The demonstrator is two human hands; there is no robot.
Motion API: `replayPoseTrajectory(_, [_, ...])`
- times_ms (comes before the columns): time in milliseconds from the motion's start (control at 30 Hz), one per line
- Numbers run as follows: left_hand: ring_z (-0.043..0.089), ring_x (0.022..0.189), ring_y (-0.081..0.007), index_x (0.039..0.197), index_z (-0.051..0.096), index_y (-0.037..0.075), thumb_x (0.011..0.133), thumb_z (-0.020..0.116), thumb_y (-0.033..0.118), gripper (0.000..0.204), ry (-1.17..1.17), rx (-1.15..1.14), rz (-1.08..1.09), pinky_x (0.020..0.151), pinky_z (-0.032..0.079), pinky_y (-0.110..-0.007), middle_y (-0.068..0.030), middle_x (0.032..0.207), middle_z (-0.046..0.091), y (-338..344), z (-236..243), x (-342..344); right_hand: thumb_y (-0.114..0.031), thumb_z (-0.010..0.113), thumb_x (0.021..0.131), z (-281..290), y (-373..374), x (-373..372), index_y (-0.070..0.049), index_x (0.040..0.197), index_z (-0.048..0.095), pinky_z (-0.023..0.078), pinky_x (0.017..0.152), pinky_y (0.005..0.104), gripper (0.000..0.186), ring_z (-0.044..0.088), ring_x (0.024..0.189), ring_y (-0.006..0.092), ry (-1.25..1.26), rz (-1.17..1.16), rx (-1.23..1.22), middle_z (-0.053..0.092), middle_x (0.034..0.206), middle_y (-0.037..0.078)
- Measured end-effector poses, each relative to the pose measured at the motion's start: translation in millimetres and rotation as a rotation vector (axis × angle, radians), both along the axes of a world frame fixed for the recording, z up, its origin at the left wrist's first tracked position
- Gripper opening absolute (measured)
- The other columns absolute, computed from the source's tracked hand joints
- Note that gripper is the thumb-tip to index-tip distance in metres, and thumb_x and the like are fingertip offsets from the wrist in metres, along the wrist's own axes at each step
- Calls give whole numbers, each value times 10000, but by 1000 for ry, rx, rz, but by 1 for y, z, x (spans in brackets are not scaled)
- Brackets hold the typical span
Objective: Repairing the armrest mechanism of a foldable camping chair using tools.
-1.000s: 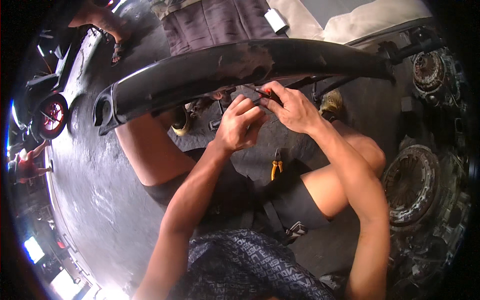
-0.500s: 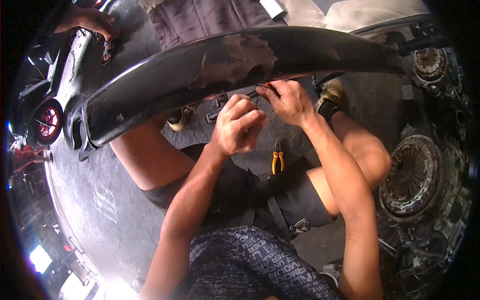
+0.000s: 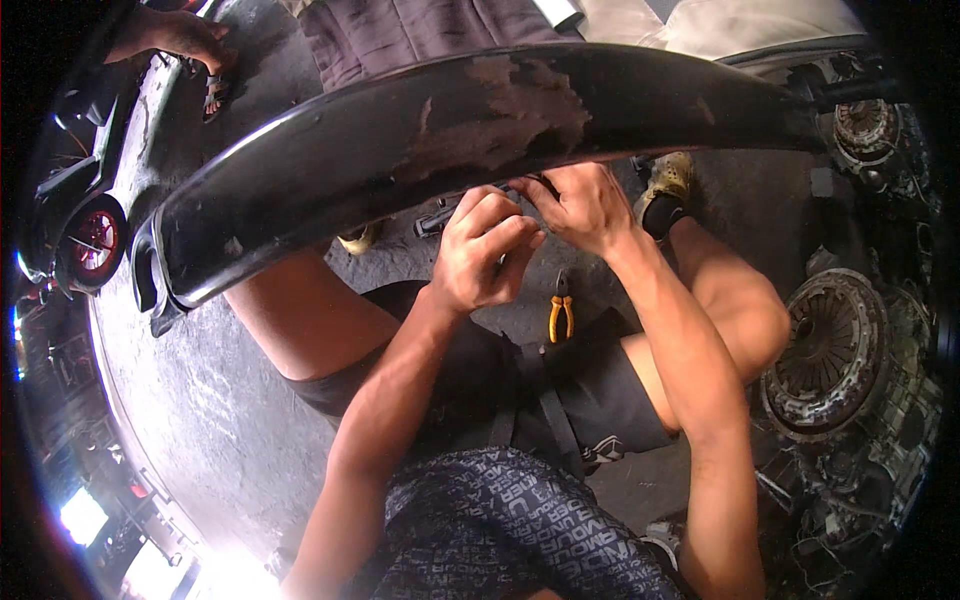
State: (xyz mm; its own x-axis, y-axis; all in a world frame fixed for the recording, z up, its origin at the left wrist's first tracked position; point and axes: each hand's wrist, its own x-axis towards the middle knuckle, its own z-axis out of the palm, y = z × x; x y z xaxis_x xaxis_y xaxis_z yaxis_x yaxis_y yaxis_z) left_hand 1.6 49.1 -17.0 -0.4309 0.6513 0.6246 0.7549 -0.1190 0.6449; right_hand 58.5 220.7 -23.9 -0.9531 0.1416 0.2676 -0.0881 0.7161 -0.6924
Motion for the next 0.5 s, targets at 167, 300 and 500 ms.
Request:
replayPoseTrajectory(167, [515,720,-290,819,615,26,654,738,-44,217,-3,-9,3,670,440,-388,-92,773,526,-1,0,0,-249,614,876,3,-2,2,-89,920,597,502,605,515,167,634,717,431,-39,-18,4,639,744,221])
replayPoseTrajectory(300, [504,707,-290,818,613,24,664,736,-40,207,-15,-13,7,657,428,-388,-94,765,518,-2,1,0,-169,643,880,9,-5,5,-41,945,658,522,645,440,144,657,775,394,-65,-23,57,680,827,181])
replayPoseTrajectory(500, [505,709,-292,825,618,18,673,738,-34,201,-20,-14,14,665,428,-387,-96,765,520,-1,0,1,-192,649,870,4,-7,5,-69,972,628,514,636,476,161,646,761,404,-154,-58,138,663,811,195])
